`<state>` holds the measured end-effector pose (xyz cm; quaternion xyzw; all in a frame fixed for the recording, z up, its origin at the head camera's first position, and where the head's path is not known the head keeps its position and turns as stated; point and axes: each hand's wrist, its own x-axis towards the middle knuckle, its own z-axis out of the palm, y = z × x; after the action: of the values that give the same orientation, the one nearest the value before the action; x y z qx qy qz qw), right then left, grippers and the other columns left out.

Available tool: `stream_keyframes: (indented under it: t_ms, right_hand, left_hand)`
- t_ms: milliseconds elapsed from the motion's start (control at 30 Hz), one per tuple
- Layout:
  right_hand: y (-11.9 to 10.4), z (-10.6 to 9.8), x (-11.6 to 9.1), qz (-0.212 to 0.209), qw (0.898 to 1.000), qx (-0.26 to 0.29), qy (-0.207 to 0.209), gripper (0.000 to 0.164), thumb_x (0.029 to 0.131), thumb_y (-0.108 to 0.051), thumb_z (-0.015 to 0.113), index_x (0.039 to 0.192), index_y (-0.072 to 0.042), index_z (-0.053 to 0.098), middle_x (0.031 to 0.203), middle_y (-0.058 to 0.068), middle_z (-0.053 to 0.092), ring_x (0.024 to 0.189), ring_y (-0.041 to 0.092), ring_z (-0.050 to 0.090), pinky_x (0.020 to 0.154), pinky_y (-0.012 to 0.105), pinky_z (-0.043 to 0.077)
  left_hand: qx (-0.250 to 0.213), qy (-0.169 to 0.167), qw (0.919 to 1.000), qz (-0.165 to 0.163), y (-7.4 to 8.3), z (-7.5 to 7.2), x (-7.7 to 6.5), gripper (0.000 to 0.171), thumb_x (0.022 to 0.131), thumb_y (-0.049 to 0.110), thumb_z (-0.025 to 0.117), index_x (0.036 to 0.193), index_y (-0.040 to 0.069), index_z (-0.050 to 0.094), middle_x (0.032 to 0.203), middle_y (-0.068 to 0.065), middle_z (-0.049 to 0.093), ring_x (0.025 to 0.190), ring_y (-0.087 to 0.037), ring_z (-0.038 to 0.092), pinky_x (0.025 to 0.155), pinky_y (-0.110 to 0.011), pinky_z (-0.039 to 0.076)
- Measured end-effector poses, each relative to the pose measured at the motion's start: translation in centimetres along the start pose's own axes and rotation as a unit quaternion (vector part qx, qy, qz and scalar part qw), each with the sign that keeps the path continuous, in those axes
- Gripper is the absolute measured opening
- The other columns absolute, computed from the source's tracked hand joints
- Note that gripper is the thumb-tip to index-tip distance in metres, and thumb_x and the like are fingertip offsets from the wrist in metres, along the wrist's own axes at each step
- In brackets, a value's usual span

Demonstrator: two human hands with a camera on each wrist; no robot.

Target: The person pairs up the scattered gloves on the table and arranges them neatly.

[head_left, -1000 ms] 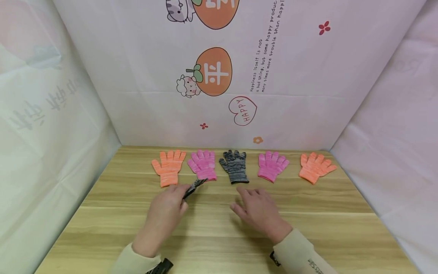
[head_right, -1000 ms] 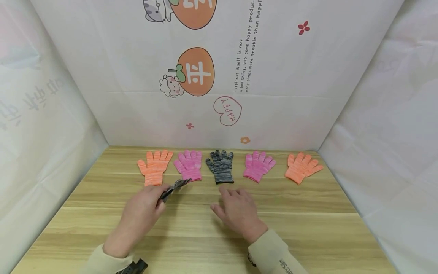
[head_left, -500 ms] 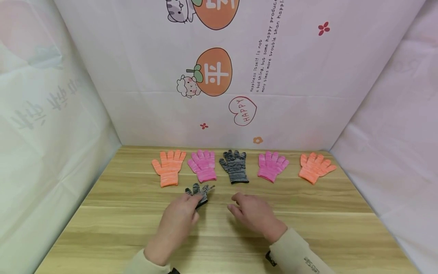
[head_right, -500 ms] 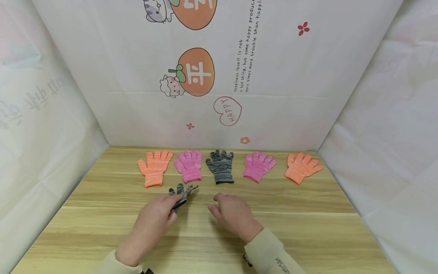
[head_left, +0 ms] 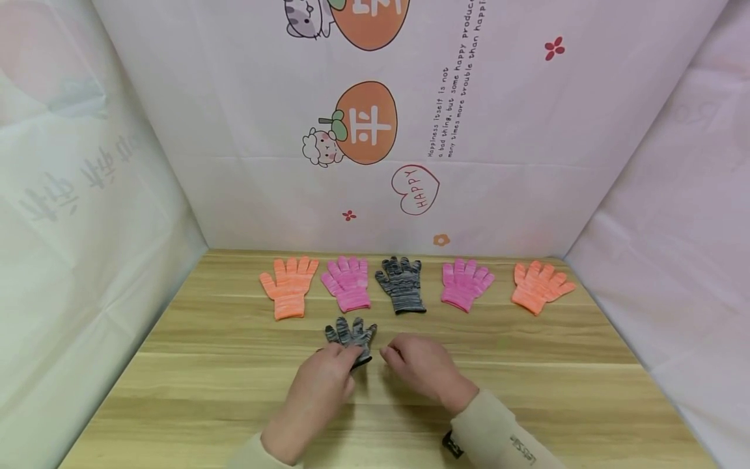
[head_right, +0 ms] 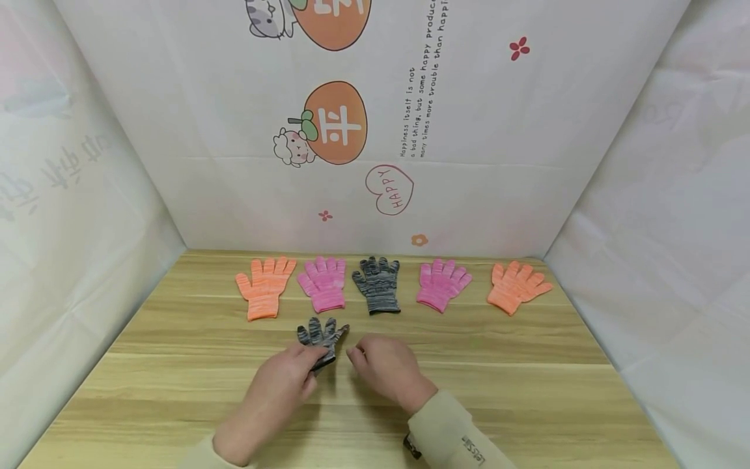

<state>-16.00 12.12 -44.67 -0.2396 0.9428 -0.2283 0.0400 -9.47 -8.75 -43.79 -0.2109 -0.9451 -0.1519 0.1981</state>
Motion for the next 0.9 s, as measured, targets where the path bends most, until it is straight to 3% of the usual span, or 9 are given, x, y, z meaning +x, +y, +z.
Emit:
stream_keyframes:
  t_ms: [100,433,700,900]
  right_hand:
    - [-0.2,0.1,0.1,0.018,0.999,0.027,-0.007,0.039,0.108,-0.032,0.054,0.071,-0.022,0.060,0.063,-0.009,0.053,0.056,0.008,0.047,0.057,0.029,0.043]
    - [-0.4,0.0,0.1,0.063,0.989,0.123,-0.050,0.051,0.110,-0.044,0.048,0.074,-0.014,0.067,0.061,-0.004,0.061,0.054,0.014,0.055,0.058,0.033,0.045]
    - [-0.1,0.1,-0.3,0.074,0.986,0.138,-0.063,0.055,0.106,-0.047,0.054,0.062,-0.016,0.065,0.050,-0.006,0.054,0.048,0.012,0.050,0.053,0.030,0.043]
    - [0.1,0.2,-0.6,0.070,0.983,0.150,-0.073,0.051,0.104,-0.040,0.060,0.060,-0.015,0.063,0.050,-0.007,0.054,0.046,0.011,0.048,0.051,0.028,0.040]
  left_hand:
    - [0.002,0.002,0.9999,0.010,0.2,0.4,0.0,0.040,0.075,0.004,0.081,0.115,0.007,0.075,0.090,-0.008,0.072,0.073,-0.019,0.067,0.065,-0.032,0.057]
    - [0.007,-0.001,0.9994,0.035,1.0,1.3,-0.3,0.037,0.074,0.004,0.079,0.111,0.008,0.076,0.089,-0.004,0.071,0.073,-0.015,0.067,0.064,-0.028,0.056]
    - [0.014,0.006,0.9977,0.066,1.7,2.1,-0.7,0.037,0.072,0.003,0.078,0.109,0.009,0.077,0.084,-0.003,0.069,0.070,-0.014,0.064,0.062,-0.027,0.054]
    - [0.013,0.007,0.9966,0.080,2.1,2.4,-1.0,0.033,0.071,0.003,0.078,0.103,0.010,0.076,0.080,-0.001,0.066,0.067,-0.013,0.061,0.060,-0.028,0.052]
